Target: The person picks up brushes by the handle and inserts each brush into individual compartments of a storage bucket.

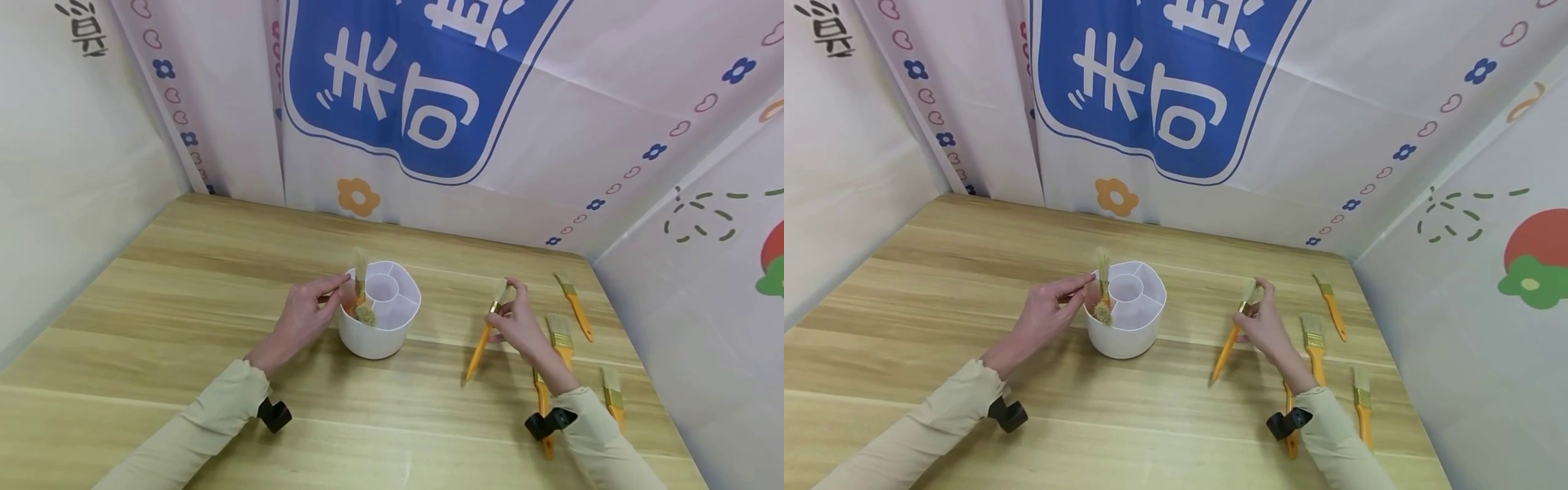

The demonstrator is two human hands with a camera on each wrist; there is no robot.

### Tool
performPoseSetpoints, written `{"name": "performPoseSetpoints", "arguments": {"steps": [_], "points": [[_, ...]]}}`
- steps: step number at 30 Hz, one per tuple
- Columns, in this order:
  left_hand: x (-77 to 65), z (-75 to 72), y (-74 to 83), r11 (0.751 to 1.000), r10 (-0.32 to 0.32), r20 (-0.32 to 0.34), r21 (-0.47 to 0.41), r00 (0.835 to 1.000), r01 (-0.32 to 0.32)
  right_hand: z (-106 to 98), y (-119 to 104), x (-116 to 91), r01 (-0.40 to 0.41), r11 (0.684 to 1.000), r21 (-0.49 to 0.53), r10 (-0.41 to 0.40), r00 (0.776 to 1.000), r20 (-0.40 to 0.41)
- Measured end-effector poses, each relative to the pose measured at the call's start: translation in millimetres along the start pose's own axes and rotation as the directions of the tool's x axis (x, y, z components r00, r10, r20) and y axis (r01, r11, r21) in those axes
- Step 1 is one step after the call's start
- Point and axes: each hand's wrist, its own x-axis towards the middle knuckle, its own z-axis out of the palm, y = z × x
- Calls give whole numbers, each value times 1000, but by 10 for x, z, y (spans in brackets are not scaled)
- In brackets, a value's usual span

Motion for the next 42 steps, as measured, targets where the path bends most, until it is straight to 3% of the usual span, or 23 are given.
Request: {"name": "performPoseSetpoints", "arguments": {"steps": [12, 42], "points": [[27, 49, 1, 1000, -13, 14, -11, 1000, 13, 0, -71, -59, 9, 1000, -6, -9, 1000, -23], [26, 31, -9, 1000, 8, 5, 13, 1000, -8, 204, -428, -114, 110, 982, 150, -95, 990, -104]]}}
